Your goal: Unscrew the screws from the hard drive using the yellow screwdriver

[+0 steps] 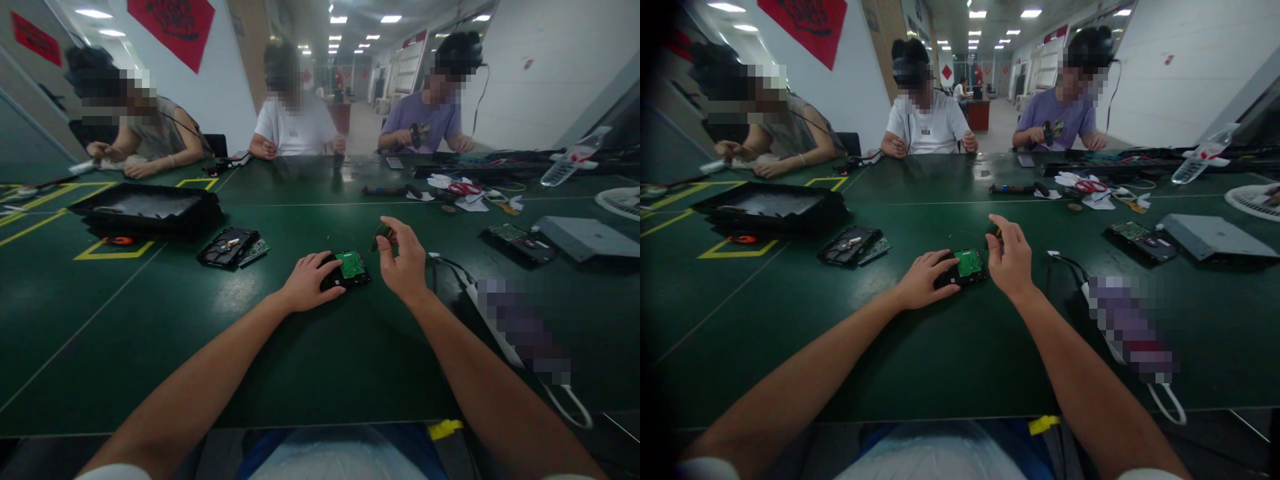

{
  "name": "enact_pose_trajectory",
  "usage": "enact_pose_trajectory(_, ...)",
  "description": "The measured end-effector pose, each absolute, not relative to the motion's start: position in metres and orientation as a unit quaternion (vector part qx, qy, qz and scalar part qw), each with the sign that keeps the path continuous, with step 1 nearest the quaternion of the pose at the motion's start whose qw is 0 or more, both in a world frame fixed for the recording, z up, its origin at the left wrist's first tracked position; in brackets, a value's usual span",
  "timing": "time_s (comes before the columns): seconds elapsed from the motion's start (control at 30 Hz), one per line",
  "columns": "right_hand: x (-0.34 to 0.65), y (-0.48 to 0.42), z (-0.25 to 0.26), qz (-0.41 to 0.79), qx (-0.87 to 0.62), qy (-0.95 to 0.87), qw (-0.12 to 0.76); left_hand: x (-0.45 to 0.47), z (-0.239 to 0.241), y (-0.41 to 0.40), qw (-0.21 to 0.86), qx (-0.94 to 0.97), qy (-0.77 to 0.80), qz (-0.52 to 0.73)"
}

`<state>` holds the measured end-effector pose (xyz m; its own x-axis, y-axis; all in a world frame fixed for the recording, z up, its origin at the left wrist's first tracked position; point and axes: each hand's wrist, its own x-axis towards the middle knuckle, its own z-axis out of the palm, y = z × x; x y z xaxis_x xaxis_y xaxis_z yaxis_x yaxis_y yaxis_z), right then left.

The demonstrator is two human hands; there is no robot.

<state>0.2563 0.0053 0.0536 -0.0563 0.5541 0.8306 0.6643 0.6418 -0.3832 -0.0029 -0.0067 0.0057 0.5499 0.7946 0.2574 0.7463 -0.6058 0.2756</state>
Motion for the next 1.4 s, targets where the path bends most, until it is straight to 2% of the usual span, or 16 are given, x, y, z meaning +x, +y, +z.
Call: enact_pose_trajectory(1.4, 0.2576, 0.001, 0.0538, -0.065, -0.412, -0.719, 0.555, -0.003, 0.0085, -0.007, 0.071, 0.88, 0.437, 0.173)
